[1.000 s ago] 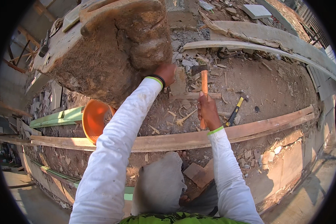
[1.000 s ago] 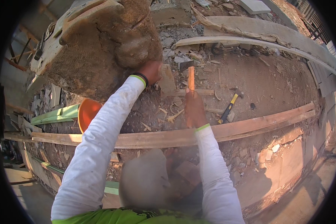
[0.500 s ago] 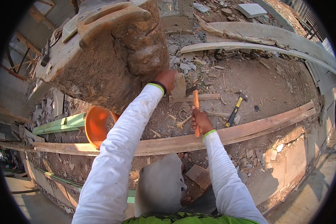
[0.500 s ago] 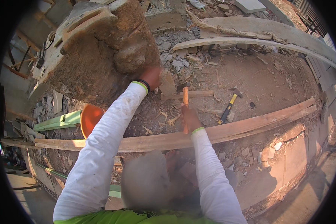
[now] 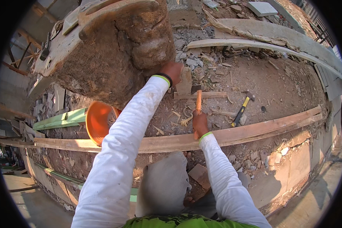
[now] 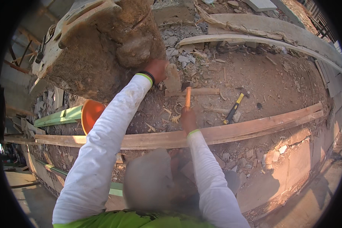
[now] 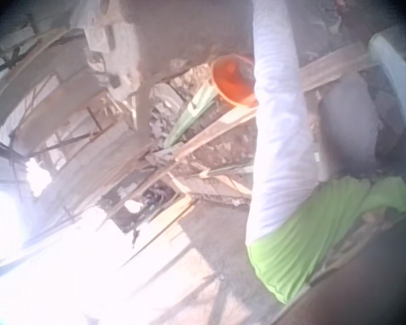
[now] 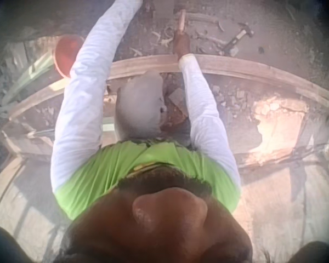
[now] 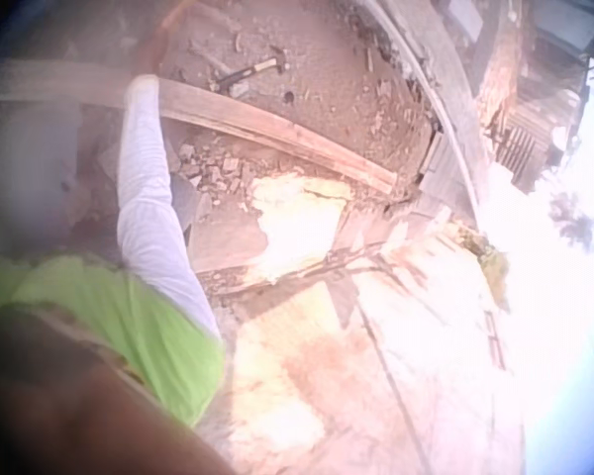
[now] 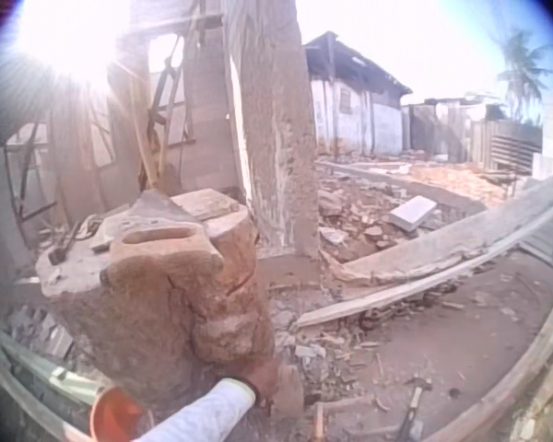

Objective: The person shapes a piece of stone by striking it with a hammer while holding it against a larger stone base, then places the shaped stone on a wooden beam.

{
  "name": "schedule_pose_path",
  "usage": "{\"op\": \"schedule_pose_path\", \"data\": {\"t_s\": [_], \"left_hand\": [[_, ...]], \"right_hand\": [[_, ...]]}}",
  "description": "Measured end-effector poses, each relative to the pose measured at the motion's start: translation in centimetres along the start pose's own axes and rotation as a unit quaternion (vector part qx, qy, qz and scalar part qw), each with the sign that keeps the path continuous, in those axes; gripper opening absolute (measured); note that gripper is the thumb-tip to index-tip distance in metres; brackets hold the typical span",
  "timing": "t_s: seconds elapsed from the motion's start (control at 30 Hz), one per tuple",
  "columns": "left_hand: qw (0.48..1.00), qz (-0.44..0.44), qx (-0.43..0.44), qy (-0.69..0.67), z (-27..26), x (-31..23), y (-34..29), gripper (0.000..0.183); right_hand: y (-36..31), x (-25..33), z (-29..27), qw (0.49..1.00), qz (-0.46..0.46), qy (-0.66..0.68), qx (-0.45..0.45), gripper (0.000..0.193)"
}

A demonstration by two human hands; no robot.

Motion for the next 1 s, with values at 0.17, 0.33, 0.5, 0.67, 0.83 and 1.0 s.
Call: {"op": "schedule_pose_path", "data": {"t_s": [0.17, 0.33, 0.5, 0.67, 0.83, 1.0], "left_hand": [[1.0, 0.001, -0.022, -0.001, -1.5, 2.4, -1.6, 0.027], [1.0, -0.02, -0.005, 0.022, -1.4, 2.2, -2.2, 0.028], [0.999, -0.027, -0.011, 0.015, -1.7, 3.3, -3.3, 0.025], [1.0, -0.007, -0.024, 0.011, -0.9, 0.1, 0.6, 0.025], [1.0, -0.023, -0.016, 0.009, -0.9, 2.6, -0.8, 0.029], [0.999, -0.011, -0.009, 0.042, -0.1, 2.1, -0.9, 0.033]], "right_hand": [[0.3, 0.7, -0.5, 0.89, 0.326, 0.208, 0.241, 0.036], [-1.9, 14.2, -5.2, 0.983, -0.035, 0.141, 0.111, 0.038], [-4.2, 16.9, -6.8, 0.889, -0.251, 0.383, -0.003, 0.036], [2.6, -3.6, 1.2, 0.992, 0.007, -0.119, 0.05, 0.036], [0.1, 2.4, -1.3, 0.877, 0.337, 0.227, 0.255, 0.038], [-2.0, 16.6, -7.5, 0.959, -0.062, 0.252, 0.111, 0.038]]}}
Point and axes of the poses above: each hand's wrist, its own y-axis towards the middle knuckle, its own z-axis out of the palm, x = y × z, the point moved 3 cm from there along y, towards the middle knuckle, and after that the axes turned 11 degrees about z, right-handed, at the moved point
